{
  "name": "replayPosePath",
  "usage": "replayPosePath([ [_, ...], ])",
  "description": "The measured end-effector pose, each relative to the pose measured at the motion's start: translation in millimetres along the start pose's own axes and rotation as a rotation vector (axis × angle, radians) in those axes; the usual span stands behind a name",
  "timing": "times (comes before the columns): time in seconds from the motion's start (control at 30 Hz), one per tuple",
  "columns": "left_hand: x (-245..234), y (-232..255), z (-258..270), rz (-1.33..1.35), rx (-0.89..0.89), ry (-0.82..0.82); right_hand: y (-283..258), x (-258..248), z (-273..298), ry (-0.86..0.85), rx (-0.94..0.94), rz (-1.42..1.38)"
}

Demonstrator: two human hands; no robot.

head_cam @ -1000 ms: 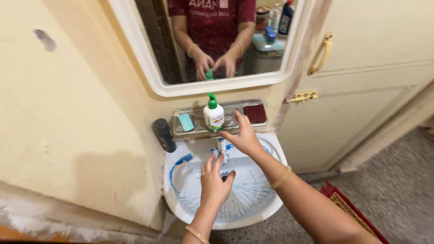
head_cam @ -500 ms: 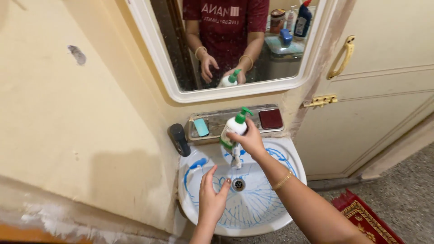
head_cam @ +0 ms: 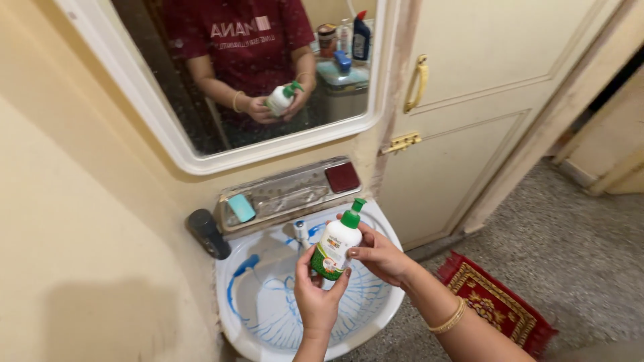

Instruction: The person pours blue liquid cleaner into a bathroom sink and then uses a blue sponge to scrub the sink basin and faucet. They move various toiletries from the sink area to a nearby washing machine to clear the workspace before scrubbing.

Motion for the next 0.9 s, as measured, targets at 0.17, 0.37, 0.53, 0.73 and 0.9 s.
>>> replayPosePath([
  [0.17, 15, 22, 13, -0.406, 0.591, 0.048, 15, -16, 28, 0.176, -0.03, 0.001],
  [0.37, 49, -32, 17, 0.057, -0.071, -0.164, 0, -37, 60, 0.348, -0.134, 0.016],
  [0.53, 109, -58, 35, 0.49, -0.502, -0.427, -19, -92, 125, 0.607, -0.103, 0.061],
  [0.73, 193, -48, 90, 0.654, -1.07, -0.697, -49, -129, 207, 0.717, -0.354, 0.004],
  [0.9, 233, -44, 135, 0.651, -1.226, -0.955, -55, -144, 270, 0.879, -0.401, -0.055],
])
Point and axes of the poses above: each hand's wrist, its own z-axis away from the middle knuckle, its own x-axis out of the palm, y = z × x, the point moved 4 cm from there along -z, towards the middle knuckle, and after that the axes turned 7 degrees about y, right-handed, at the moved point
